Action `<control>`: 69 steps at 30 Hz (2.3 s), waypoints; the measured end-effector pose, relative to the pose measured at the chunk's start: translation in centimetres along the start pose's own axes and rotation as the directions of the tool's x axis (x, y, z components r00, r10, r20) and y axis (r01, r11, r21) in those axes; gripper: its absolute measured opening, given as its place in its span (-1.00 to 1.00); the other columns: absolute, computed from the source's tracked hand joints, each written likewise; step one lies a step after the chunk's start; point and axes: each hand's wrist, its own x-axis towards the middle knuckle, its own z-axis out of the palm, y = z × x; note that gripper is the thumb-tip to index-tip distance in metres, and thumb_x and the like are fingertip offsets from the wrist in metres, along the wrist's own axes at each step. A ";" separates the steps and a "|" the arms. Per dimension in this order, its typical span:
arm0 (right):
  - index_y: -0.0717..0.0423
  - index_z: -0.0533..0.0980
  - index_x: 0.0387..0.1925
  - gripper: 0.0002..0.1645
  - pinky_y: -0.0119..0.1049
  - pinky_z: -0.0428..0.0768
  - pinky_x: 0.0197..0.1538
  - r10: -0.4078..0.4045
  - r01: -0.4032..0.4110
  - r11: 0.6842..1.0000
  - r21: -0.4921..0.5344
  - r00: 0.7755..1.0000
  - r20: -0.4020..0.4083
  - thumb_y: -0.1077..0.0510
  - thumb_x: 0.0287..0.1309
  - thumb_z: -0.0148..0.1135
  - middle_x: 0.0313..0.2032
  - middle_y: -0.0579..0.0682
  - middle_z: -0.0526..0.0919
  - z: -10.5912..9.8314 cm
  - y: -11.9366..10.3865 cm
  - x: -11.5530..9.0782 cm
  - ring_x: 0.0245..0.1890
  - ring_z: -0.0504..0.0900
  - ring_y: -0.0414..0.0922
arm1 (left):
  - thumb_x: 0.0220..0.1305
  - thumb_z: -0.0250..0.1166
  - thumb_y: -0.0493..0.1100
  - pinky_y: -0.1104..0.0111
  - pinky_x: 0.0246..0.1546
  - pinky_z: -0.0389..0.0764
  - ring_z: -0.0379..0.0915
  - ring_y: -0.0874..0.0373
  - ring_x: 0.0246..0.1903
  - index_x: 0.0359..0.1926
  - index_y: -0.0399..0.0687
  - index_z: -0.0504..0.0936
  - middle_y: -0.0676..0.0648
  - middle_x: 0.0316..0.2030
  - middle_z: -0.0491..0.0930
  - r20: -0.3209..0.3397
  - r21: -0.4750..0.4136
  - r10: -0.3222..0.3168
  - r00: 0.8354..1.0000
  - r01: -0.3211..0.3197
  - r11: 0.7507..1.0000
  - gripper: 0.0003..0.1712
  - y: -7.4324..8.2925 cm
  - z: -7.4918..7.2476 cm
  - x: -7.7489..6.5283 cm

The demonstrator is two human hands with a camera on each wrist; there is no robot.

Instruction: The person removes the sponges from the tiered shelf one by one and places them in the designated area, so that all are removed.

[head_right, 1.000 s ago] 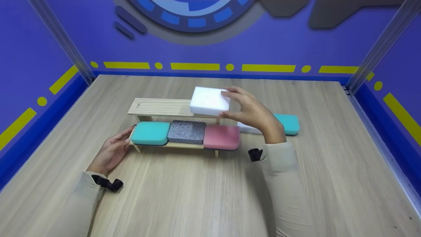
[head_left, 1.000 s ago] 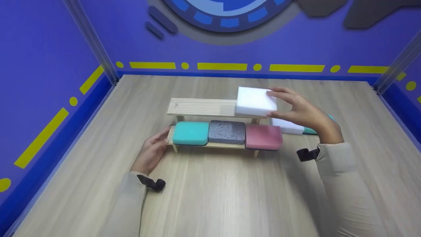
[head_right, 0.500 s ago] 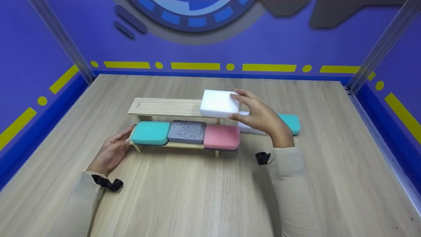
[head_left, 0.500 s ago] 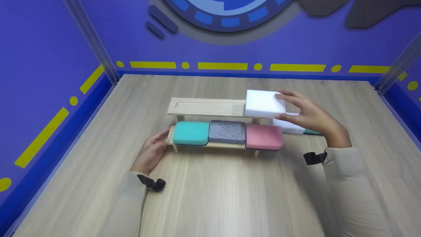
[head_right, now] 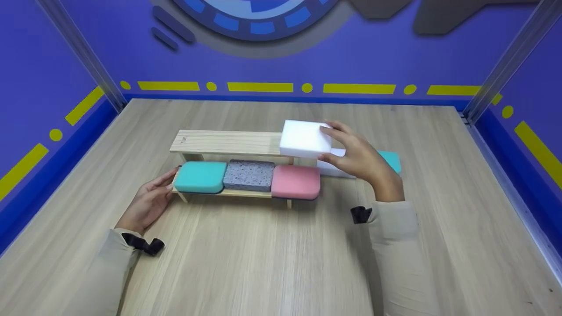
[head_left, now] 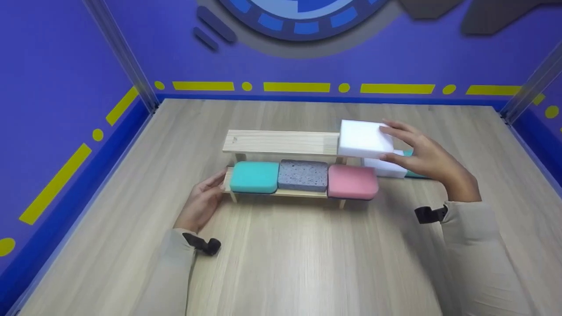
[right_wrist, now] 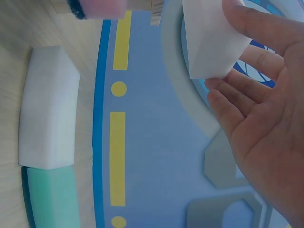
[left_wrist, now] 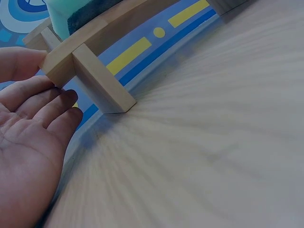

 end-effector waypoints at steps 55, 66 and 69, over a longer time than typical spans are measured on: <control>0.39 0.26 0.32 -0.30 -0.83 0.28 0.12 -0.005 0.023 0.979 0.202 0.996 -0.092 0.40 0.14 0.24 0.39 0.37 0.09 -0.7 4.7 -5.2 0.27 0.12 -0.58 | 0.33 -0.02 -0.47 0.38 0.41 0.17 -0.07 0.02 0.47 0.43 -0.36 0.06 -0.22 0.47 0.04 0.006 0.001 0.004 1.000 -0.004 1.000 -0.34 0.0 -0.1 -0.1; 0.36 0.26 0.33 -0.28 -0.85 0.26 0.12 0.026 -0.006 0.979 0.204 0.995 -0.093 0.40 0.13 0.24 0.38 0.35 0.09 -0.3 6.1 -6.6 0.27 0.10 -0.58 | 0.31 -0.03 -0.49 0.48 0.32 0.31 -0.02 0.03 0.45 0.42 -0.38 0.08 -0.25 0.46 0.07 -0.007 -0.029 0.016 1.000 -0.016 0.999 -0.34 -0.2 -0.1 -0.1; 0.33 0.25 0.34 -0.26 -0.86 0.24 0.11 0.042 -0.025 0.981 0.191 0.996 -0.083 0.39 0.13 0.25 0.38 0.37 0.09 0.0 6.5 -6.9 0.25 0.09 -0.60 | 0.31 -0.03 -0.50 0.49 0.30 0.34 -0.01 0.03 0.45 0.41 -0.39 0.10 -0.25 0.45 0.08 -0.011 -0.037 0.016 1.000 -0.016 0.999 -0.35 -0.2 0.0 -0.1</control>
